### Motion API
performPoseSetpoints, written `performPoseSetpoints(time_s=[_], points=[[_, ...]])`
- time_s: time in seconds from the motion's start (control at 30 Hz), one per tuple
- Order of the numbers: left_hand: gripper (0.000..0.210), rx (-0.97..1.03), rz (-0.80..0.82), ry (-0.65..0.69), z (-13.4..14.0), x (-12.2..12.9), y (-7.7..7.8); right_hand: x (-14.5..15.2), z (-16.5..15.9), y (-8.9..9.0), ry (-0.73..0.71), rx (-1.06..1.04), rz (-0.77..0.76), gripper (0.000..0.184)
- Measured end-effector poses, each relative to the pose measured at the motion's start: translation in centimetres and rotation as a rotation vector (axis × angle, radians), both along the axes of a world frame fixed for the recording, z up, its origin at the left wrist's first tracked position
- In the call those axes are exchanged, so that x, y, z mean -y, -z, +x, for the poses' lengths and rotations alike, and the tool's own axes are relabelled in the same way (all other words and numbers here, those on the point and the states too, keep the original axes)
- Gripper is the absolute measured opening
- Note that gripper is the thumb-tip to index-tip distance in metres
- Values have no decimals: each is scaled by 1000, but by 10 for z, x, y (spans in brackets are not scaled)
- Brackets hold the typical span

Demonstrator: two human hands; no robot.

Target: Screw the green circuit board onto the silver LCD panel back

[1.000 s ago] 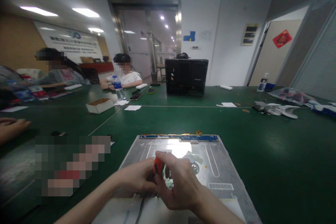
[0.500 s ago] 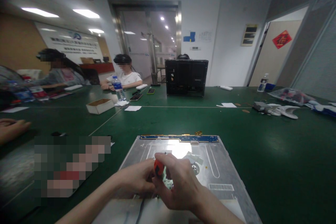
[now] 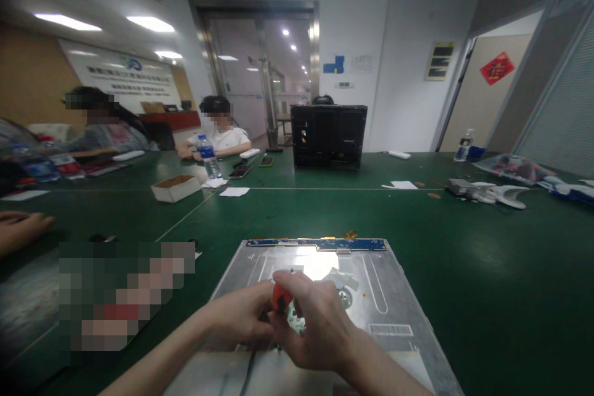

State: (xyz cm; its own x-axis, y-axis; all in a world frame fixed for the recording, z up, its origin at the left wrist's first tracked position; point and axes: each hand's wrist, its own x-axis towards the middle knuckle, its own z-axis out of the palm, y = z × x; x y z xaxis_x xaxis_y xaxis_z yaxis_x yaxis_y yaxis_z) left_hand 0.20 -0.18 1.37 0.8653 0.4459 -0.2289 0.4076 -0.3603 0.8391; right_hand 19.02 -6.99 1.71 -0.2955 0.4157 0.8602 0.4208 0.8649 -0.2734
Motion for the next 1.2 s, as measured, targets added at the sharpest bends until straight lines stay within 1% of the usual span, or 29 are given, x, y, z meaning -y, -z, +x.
performPoseSetpoints(time_s=[0.2,0.37,0.53,0.63,0.83,1.0,1.1,1.2], points=[[8,12,19,-2,0,0,2,0,0,-2,-11,4,-8,48],[11,11,27,-33,-2,0,5,0,1,-4,-59,-10,-4,54],[10,-4,5,-28,-2,-1,5,1,0,-4,-31,-13,5,56],[10,-15,19,-23,-1,-1,3,0,0,-2,-32,-17,21,54],[11,-28,40,-14,-1,-2,3,-1,1,-1,-1,8,15,41],[12,-42,114,-47,-1,-2,5,-1,1,-2,-23,24,12,47],[10,-52,76,-42,-1,-1,4,0,1,-3,-36,19,4,51],[11,-57,19,-33,0,0,3,0,1,-3,-38,6,1,51]])
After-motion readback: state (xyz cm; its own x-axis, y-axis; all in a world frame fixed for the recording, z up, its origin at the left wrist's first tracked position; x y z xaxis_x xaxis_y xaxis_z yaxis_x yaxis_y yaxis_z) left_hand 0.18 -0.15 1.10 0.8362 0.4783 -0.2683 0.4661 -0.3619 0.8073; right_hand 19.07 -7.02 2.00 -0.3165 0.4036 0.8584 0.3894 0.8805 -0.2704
